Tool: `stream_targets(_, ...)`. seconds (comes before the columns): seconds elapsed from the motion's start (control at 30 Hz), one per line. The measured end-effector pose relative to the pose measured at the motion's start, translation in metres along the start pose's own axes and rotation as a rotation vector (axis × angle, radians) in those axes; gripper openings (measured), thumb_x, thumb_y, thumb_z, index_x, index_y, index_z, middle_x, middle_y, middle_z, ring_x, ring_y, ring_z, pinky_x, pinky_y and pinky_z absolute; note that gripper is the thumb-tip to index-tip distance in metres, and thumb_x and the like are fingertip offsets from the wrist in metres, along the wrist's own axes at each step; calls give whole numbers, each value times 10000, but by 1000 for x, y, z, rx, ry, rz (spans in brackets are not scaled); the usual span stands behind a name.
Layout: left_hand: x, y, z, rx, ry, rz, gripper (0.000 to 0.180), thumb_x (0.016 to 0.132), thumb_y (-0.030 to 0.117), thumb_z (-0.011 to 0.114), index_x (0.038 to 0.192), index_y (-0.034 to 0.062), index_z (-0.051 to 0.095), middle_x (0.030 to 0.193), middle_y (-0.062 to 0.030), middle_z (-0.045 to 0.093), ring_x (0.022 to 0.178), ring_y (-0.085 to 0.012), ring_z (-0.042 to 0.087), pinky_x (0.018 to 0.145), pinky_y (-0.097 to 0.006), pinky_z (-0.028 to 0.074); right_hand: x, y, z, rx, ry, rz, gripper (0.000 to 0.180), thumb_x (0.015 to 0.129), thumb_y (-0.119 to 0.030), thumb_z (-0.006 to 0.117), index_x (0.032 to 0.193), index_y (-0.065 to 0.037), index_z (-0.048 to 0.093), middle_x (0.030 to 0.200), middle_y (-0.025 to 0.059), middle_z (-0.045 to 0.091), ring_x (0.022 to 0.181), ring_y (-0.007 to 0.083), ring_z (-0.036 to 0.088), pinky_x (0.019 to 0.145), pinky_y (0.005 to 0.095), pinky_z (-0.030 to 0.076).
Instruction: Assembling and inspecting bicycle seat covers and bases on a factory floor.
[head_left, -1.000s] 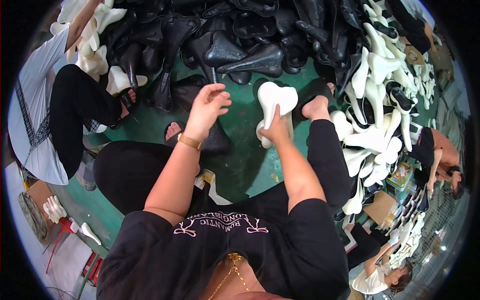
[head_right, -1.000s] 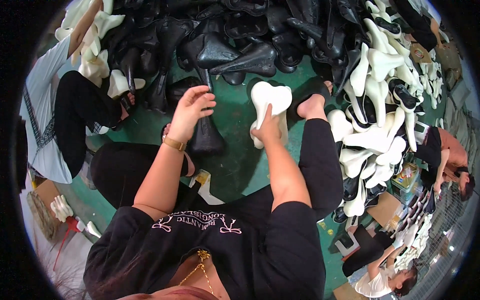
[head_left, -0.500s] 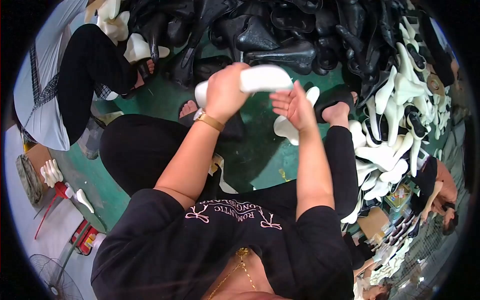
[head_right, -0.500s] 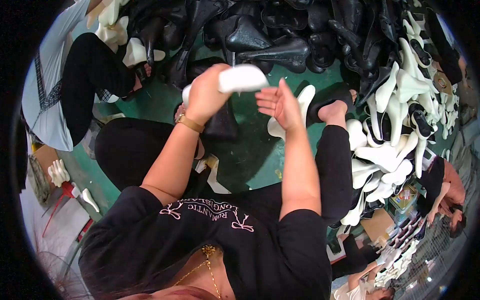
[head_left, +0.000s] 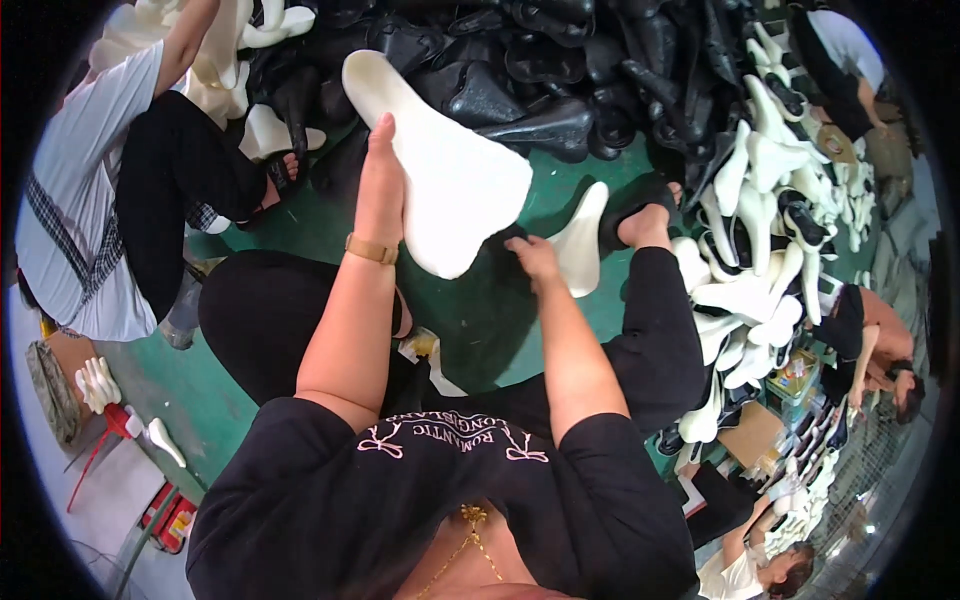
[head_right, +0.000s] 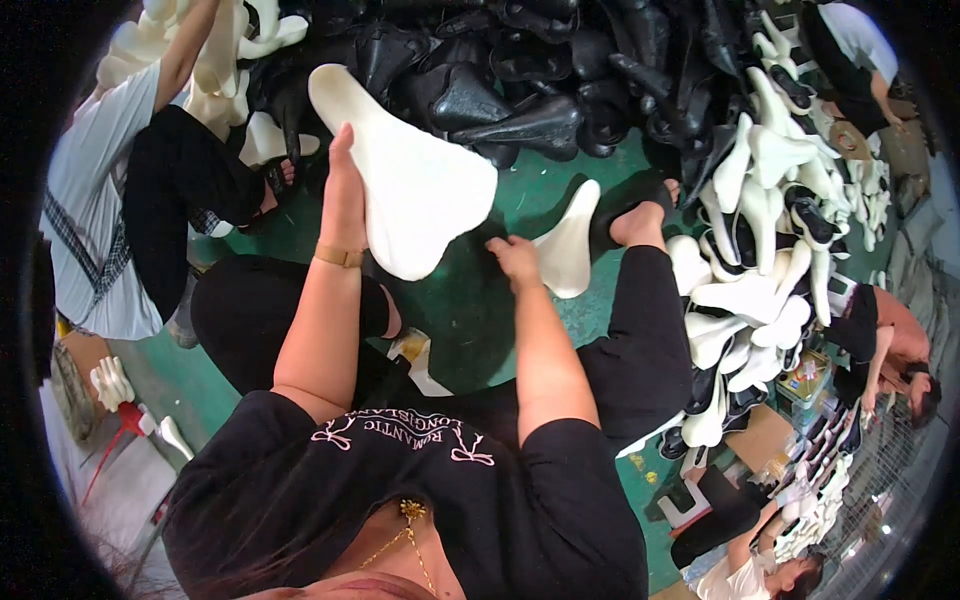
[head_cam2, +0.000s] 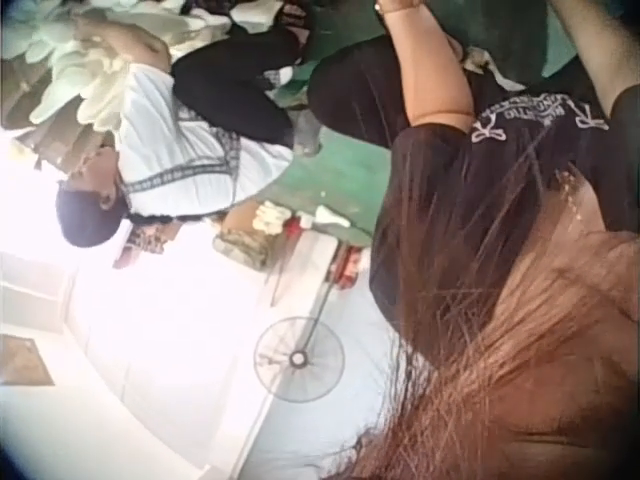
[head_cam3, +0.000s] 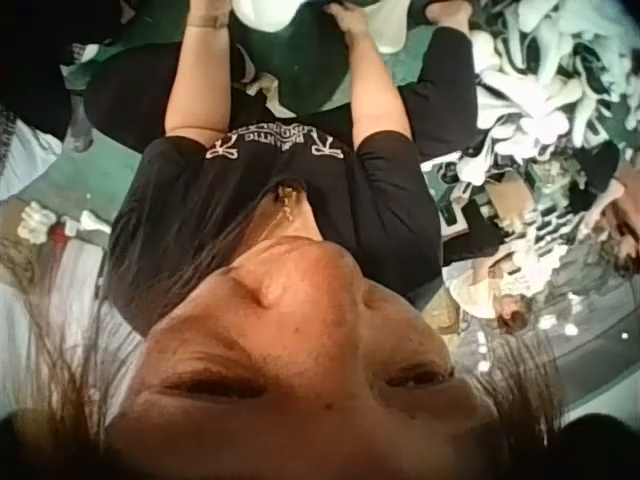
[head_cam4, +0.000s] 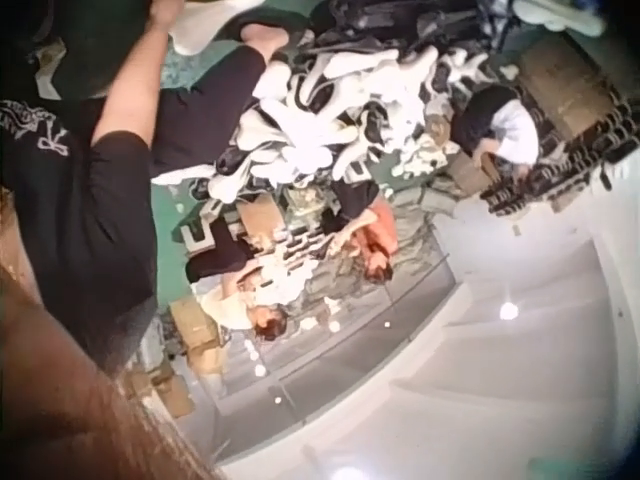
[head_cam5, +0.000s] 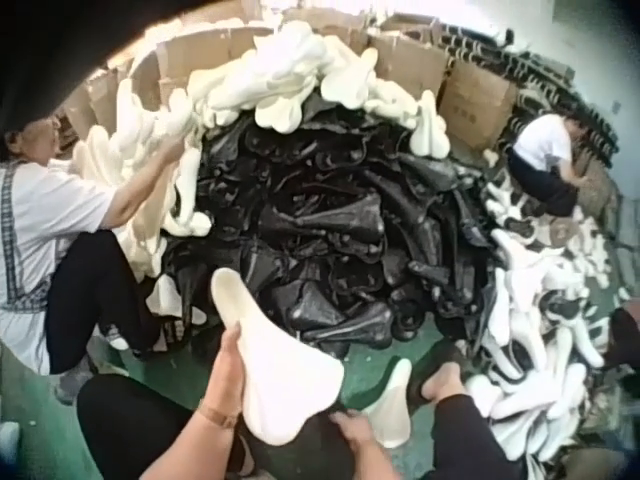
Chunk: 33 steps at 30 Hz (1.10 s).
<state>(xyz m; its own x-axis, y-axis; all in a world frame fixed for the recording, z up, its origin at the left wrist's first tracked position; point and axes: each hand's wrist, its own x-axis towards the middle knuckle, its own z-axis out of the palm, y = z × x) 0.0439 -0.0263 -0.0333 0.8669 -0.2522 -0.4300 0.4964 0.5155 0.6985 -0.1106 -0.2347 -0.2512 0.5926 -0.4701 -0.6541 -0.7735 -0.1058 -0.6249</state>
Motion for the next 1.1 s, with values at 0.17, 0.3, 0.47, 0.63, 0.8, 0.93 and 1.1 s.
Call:
stream_targets(0.17, -30, 27, 3, -143, -4, 117, 655, 908, 419, 524, 1333, -60, 388, 1251, -221, 531, 1151, -302, 532, 997, -378, 415, -72, -90, -107, 683, -106, -136, 297, 777, -92, 586, 1041, 41, 601, 919, 109, 637, 833, 228, 610, 759, 343, 484)
stream_targets(0.3, -36, 16, -1, -212, -51, 80, 625, 901, 364, 550, 1323, -70, 397, 1266, -213, 526, 1154, -320, 520, 1027, -396, 382, -129, -113, -131, 1012, -251, -275, 414, 786, -53, 516, 1182, 64, 533, 1102, 133, 610, 1033, 259, 594, 931, 349, 454)
stream_targets(0.47, -35, -23, 0, -228, -105, -15, 598, 931, 512, 511, 1294, 50, 398, 1208, -145, 535, 1102, -268, 537, 982, -416, 419, -220, -140, -103, 727, 56, -782, 452, 790, -39, 489, 1223, 86, 519, 1129, 121, 568, 1057, 234, 550, 942, 318, 419)
stream_targets(0.63, -62, -32, 23, -224, -267, -11, 661, 948, 617, 385, 1338, 84, 361, 1257, -103, 508, 1169, -219, 502, 1029, -387, 391, -264, -155, -83, -158, 385, -1175, 399, 838, -80, 561, 1221, 25, 592, 833, 92, 482, 772, 216, 483, 702, 304, 417)
stream_targets(0.8, -64, -38, 25, -243, -380, 37, 629, 955, 614, 363, 1326, 106, 356, 1234, -81, 518, 1140, -191, 512, 1007, -366, 411, -265, -154, -67, -297, 413, -1273, 404, 855, -76, 563, 1246, 22, 587, 797, 88, 450, 735, 228, 451, 669, 311, 400)
stream_targets(0.93, -66, -40, 28, -297, -311, -29, 556, 954, 615, 369, 1240, 140, 401, 1144, -57, 546, 1050, -180, 548, 943, -363, 456, -264, -156, -61, -360, 437, -1311, 418, 838, -62, 582, 1249, 14, 590, 787, 83, 443, 728, 228, 447, 650, 315, 396)
stream_targets(1.1, -71, -40, 31, -296, -267, -49, 645, 966, 604, 331, 1252, 54, 510, 1165, -96, 619, 1062, -202, 593, 958, -346, 464, -264, -156, -52, -385, 460, -1319, 426, 832, -61, 592, 1251, 14, 588, 785, 80, 441, 725, 224, 450, 637, 317, 392)
